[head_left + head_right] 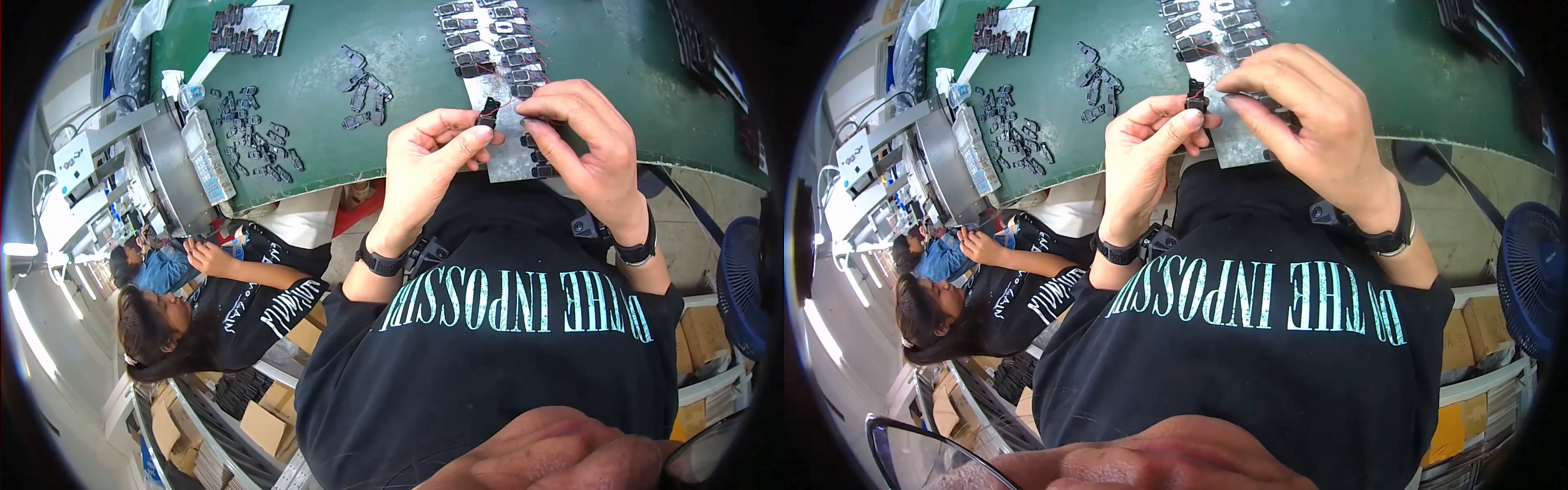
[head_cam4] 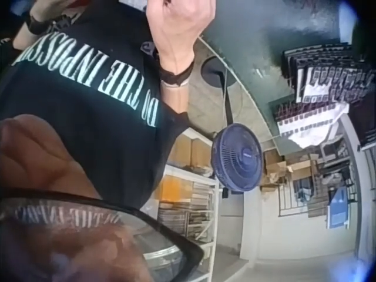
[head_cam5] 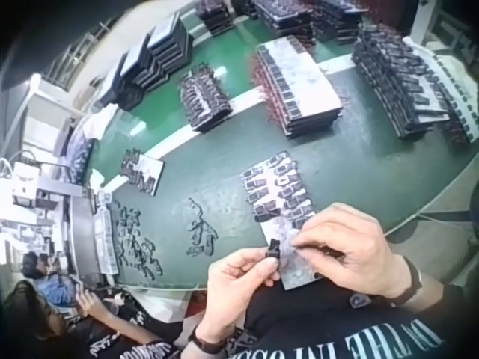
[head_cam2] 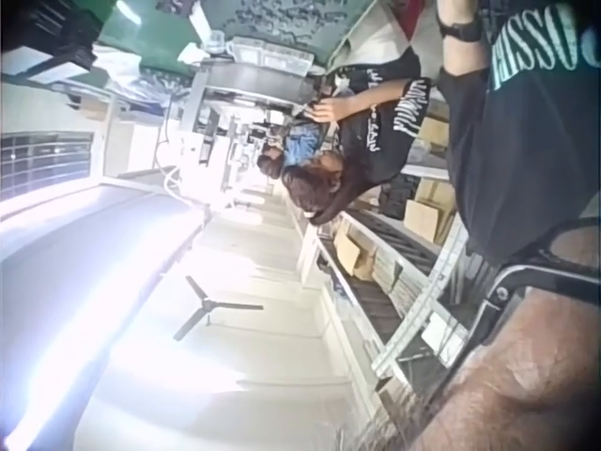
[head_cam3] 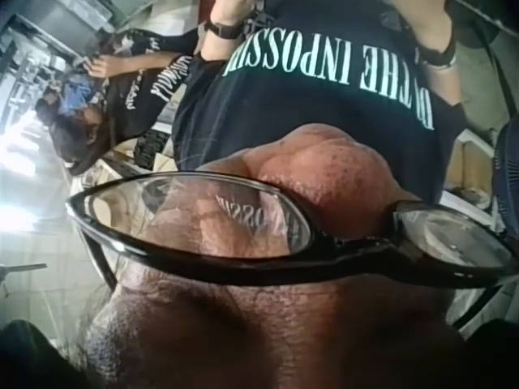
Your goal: The person picks up a speaker and fits it into a plastic housing before pressing the assembled unit onto a metal plate. They repeat this process, handling the components one at a time and arranging them on the plate.
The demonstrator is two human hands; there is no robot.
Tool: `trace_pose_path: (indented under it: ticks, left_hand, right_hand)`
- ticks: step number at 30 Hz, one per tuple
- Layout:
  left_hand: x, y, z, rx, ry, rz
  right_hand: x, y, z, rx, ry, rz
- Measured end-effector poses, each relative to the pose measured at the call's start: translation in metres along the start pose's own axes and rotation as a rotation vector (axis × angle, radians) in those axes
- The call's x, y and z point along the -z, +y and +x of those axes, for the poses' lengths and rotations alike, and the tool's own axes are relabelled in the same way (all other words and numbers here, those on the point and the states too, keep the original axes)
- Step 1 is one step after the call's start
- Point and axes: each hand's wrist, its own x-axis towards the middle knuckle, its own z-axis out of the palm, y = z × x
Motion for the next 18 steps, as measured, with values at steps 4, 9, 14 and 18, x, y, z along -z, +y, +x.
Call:
trace_pose_path:
  ticks: [4, 9, 14, 18]
  left_hand:
    - [0.004, 0.001, 0.010, -0.131, 0.065, 0.308]
    - [0.006, 0.013, 0.020, -0.336, 0.096, 0.835]
    - [0.012, 0.021, 0.034, -0.107, 0.042, 0.712]
    - [0.017, 0.033, 0.043, -0.105, 0.010, 0.837]
  right_hand:
    - [0.009, 0.001, 0.003, -0.028, 0.047, -0.036]
    - [0.021, 0.004, 0.003, -0.128, 0.093, -0.068]
    - [0.024, 0.006, 0.000, -0.188, 0.110, -0.074]
    - [0.018, 0.006, 0.008, -0.033, -0.014, -0.193]
